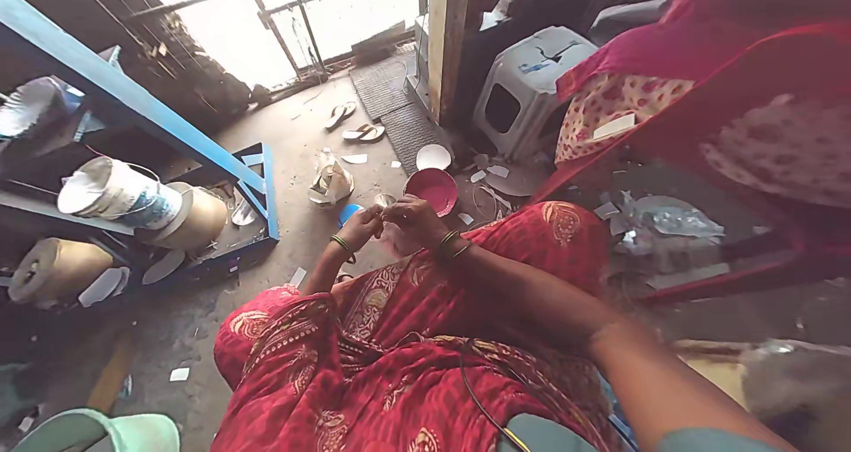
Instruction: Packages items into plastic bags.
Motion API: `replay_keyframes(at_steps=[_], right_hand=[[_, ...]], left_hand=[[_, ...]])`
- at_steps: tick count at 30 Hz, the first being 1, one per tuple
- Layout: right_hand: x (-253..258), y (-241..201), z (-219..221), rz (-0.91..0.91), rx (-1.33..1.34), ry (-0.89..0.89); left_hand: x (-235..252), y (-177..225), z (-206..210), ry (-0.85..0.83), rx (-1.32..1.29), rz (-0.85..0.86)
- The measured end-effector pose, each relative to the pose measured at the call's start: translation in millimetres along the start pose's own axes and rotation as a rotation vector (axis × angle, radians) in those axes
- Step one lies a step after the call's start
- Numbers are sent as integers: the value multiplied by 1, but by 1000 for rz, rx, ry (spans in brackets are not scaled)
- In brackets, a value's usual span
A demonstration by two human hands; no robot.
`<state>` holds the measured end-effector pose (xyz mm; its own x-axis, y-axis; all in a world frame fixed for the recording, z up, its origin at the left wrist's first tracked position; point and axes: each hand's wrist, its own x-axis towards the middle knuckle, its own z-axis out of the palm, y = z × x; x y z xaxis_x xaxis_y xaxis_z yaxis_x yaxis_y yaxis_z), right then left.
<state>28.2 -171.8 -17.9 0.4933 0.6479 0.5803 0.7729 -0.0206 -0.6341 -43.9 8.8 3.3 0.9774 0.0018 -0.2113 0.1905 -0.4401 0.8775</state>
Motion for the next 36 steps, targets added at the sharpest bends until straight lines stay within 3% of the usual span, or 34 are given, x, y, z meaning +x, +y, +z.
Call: replay_keyframes(at_steps=[5, 13, 18, 21, 23, 26, 30, 32, 36], right_hand=[[3, -4, -3, -70, -61, 53], [14, 1, -18, 78, 149, 57], [13, 3, -18, 141, 185, 63], [12, 3, -19, 181, 199, 60], [13, 1, -22, 254, 220, 48], [15, -1, -24, 314, 266, 61], [13, 0, -22, 89, 160, 131], [11, 1, -21, 17, 131, 75], [9, 4, -22, 108, 233, -78]], left_hand=[[-5, 5, -4, -53, 102, 46], [-17, 19, -2, -82, 125, 173], [-19, 26, 8, 123, 527, 393], [-19, 26, 13, 195, 629, 435], [-18, 23, 14, 195, 511, 403], [-16, 22, 10, 181, 149, 188], [-11, 15, 7, 143, -267, 86], [-10, 13, 7, 110, -355, 91], [-10, 16, 7, 83, -329, 115]])
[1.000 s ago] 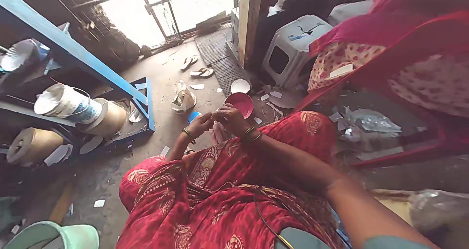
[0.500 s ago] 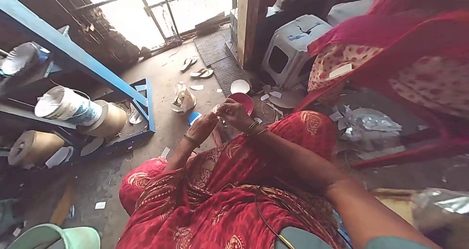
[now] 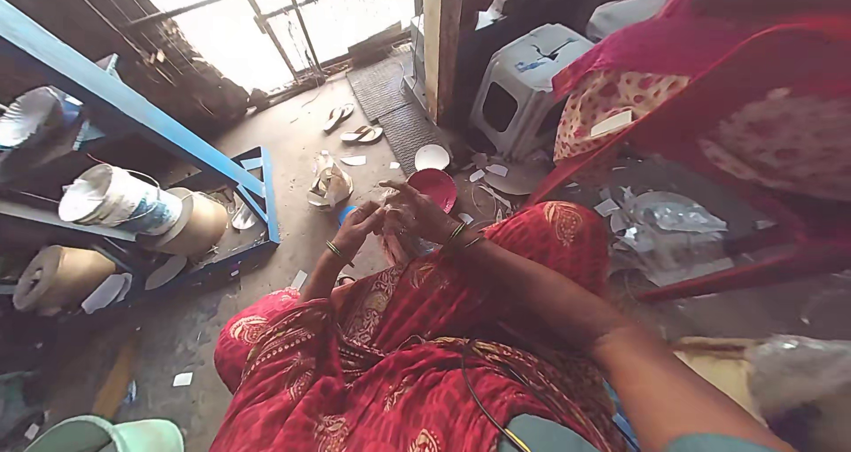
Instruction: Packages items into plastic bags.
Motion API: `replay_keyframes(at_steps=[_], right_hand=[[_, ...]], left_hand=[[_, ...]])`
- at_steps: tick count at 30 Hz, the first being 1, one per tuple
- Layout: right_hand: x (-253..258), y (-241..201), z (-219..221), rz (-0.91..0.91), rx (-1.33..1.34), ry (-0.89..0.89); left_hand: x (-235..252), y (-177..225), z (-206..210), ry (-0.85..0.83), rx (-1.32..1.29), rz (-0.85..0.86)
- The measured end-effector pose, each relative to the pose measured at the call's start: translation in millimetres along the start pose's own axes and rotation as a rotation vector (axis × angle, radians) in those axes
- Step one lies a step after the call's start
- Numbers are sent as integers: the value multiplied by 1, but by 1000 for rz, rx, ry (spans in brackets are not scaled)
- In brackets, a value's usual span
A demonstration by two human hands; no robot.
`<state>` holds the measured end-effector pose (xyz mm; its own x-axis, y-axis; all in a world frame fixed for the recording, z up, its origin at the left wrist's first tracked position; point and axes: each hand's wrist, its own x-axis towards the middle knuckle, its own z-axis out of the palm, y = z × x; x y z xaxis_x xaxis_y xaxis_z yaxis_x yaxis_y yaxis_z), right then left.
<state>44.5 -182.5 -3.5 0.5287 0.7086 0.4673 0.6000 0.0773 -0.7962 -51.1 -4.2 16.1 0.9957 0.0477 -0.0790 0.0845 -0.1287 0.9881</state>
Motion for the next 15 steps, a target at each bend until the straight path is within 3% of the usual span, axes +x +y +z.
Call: replay_keyframes(at_steps=[7, 10, 15], right_hand=[[1, -1, 1, -5, -23, 70], [0, 6, 8, -85, -122, 105], [3, 12, 7, -213, -209, 108]], left_hand=[[-5, 16, 16, 118, 504, 32], [-5, 15, 17, 133, 576, 44], [-1, -3, -1, 72, 597, 236]])
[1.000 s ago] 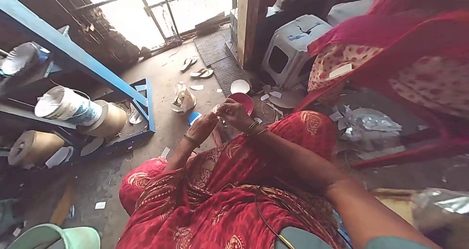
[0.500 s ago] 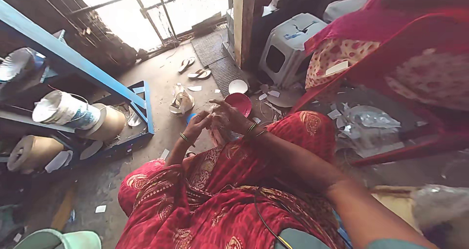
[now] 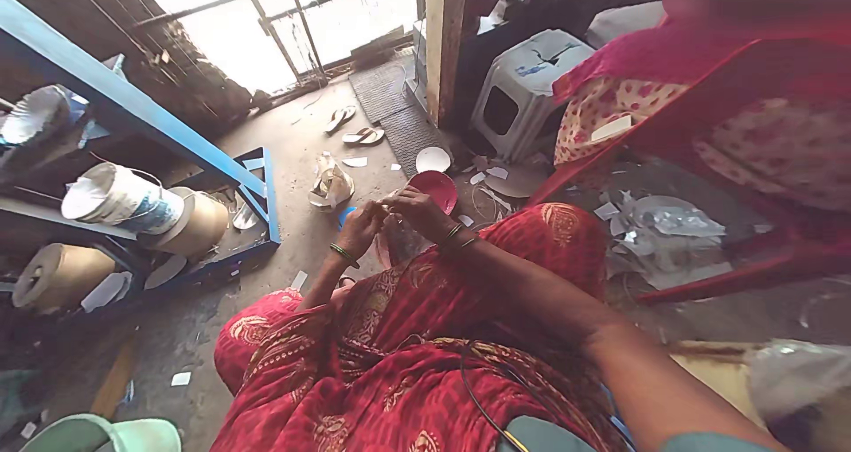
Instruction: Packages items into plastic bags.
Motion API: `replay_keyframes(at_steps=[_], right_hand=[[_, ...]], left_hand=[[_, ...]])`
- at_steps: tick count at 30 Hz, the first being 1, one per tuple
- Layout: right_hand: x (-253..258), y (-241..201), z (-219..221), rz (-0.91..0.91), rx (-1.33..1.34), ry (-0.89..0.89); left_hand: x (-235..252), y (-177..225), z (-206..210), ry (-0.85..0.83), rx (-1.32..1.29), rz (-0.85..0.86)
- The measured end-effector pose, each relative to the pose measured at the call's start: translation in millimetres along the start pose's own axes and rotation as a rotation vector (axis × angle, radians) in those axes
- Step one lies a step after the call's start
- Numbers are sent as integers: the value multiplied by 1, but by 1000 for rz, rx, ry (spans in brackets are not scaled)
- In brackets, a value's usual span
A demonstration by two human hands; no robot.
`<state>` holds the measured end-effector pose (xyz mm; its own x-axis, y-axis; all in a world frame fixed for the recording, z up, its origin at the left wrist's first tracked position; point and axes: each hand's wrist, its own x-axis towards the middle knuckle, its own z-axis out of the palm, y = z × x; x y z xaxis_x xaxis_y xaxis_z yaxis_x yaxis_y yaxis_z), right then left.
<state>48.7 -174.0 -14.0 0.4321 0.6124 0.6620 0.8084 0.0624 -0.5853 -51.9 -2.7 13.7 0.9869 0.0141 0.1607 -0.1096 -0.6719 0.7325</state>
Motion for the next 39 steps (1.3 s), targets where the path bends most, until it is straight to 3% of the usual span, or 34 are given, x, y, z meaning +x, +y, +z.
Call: replay_keyframes(at_steps=[8, 12, 18, 22, 30, 36, 39], right_hand=[[4, 0, -2, -82, -21, 56], [6, -4, -5, 77, 67, -24], [16, -5, -24, 413, 362, -294], [14, -7, -22, 403, 443, -179], [2, -3, 5, 120, 98, -20], [1, -9, 9, 108, 2, 22], [0, -10, 9, 98, -33, 20]], left_hand=[[-4, 6, -11, -107, 64, 103], [-8, 12, -10, 0, 231, 192], [-12, 15, -3, 142, 577, 401], [-12, 23, 2, 162, 533, 321], [-7, 11, 0, 269, 494, 255], [-7, 14, -7, 143, 150, 82], [-8, 16, -10, 85, 149, 29]])
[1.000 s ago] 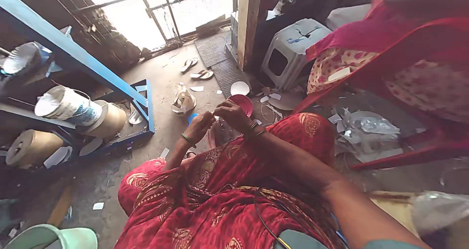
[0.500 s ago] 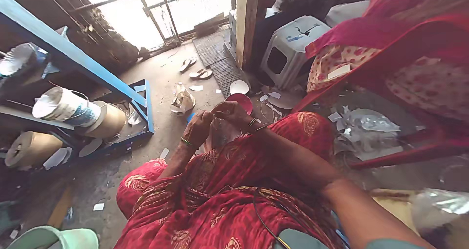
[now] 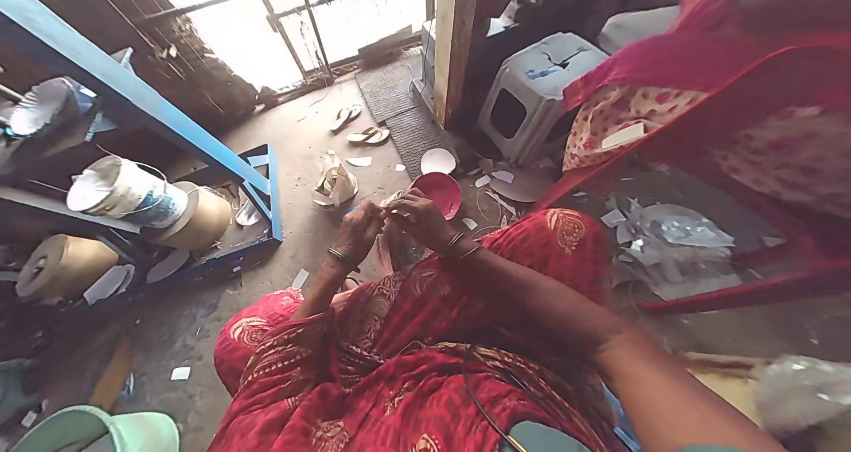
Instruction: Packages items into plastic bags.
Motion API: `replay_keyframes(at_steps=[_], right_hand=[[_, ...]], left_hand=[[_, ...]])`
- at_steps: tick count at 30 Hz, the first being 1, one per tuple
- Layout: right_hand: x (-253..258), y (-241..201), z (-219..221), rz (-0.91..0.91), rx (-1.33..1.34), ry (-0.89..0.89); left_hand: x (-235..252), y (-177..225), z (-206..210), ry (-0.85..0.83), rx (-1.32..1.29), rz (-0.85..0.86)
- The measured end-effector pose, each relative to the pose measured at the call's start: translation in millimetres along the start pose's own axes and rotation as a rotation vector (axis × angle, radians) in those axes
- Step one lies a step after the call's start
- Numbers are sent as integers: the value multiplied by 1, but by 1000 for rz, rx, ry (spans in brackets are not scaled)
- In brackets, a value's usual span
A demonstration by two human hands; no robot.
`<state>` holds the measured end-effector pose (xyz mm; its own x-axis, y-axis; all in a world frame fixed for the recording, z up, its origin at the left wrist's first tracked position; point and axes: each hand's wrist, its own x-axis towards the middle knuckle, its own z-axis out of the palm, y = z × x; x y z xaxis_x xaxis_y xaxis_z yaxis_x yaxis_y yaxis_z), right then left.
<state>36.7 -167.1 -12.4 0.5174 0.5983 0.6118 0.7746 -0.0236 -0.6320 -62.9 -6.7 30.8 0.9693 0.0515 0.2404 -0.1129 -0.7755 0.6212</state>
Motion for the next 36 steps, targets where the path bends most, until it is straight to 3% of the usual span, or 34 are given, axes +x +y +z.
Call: replay_keyframes(at_steps=[4, 9, 13, 19, 28, 32, 36], right_hand=[[-2, 0, 8, -67, -175, 63], [1, -12, 6, 4, -272, -15], [7, -11, 6, 37, -350, -115], [10, -6, 9, 84, -280, -101], [6, 10, 5, 335, -46, -151], [3, 10, 10, 338, -140, -129], [0, 1, 14, 204, -373, -107]], left_hand=[[-1, 4, 4, 4, 186, 59], [-2, 8, 6, 25, 394, 56], [-2, 16, 13, -2, 477, -69], [0, 22, 21, -33, 528, -264], [6, 13, 27, 81, 507, 42], [8, 12, 29, 40, 540, -4], [7, 19, 28, -27, 602, -107]])
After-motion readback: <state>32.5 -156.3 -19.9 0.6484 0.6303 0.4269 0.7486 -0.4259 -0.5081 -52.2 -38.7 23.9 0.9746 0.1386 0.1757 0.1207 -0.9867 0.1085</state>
